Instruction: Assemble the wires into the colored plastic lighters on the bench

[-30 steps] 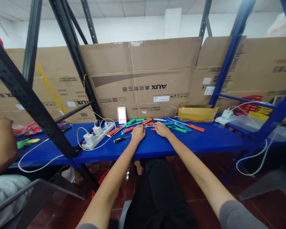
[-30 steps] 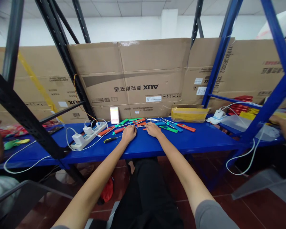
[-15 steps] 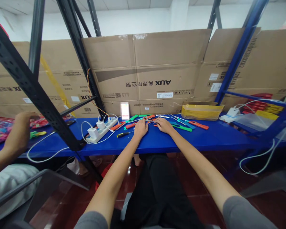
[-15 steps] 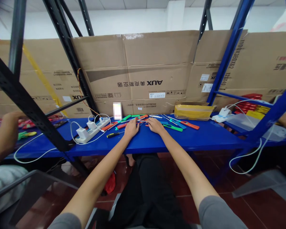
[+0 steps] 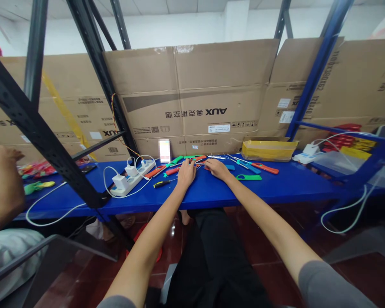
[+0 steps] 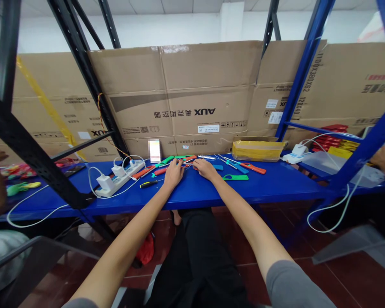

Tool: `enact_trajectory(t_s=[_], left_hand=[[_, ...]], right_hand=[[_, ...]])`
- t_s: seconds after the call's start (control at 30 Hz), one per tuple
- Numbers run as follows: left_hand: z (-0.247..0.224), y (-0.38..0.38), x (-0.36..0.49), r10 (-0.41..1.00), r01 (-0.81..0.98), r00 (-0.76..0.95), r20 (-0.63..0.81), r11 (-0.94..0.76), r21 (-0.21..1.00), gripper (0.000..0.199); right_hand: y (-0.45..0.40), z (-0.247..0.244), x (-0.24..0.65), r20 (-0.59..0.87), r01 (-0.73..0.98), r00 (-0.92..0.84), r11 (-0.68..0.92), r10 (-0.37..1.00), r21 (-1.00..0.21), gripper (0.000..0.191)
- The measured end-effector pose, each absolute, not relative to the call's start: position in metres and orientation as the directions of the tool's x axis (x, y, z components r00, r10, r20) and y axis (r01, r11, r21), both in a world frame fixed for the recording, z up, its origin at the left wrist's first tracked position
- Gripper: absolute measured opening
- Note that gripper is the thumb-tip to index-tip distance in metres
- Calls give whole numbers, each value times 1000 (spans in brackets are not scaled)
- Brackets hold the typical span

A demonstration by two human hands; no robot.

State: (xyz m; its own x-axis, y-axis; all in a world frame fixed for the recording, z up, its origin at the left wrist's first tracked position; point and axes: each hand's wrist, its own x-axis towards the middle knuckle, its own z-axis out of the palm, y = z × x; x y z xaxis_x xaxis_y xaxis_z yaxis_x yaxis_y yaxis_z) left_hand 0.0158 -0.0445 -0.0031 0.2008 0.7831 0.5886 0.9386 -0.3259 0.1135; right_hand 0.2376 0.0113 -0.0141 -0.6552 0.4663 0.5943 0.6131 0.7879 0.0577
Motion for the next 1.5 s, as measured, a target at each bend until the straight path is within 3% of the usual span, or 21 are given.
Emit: enact_trajectory(t_s=[0.17,0.4,0.57,0.9,1.3,1.5], left_hand=[[-2,-44,17,782,932,269,562,-358,52,32],[-4,-43,23,770,917,303,561,-396,48,33],[-1,-44,23,783,929,296,547,-369,25,32],[0,-52,21,825,957,159,543,-265,121,33],[-1,-53,16,703,953,139,697,-287,100,33],[-3,-51,15,640,939,166,750,-336,79,37]], right_hand=[[13,-14,235,594,590,-686,799,419,117,35],[15,-13,234,638,588,-662,800,394,116,27],[13,-10,233,662,697,-588,706,464,124,20],[15,-7,246,714,847,-370,532,595,-5,45],[13,-4,244,733,855,-343,518,588,-16,45],[15,-5,245,746,878,-303,479,594,-25,28]])
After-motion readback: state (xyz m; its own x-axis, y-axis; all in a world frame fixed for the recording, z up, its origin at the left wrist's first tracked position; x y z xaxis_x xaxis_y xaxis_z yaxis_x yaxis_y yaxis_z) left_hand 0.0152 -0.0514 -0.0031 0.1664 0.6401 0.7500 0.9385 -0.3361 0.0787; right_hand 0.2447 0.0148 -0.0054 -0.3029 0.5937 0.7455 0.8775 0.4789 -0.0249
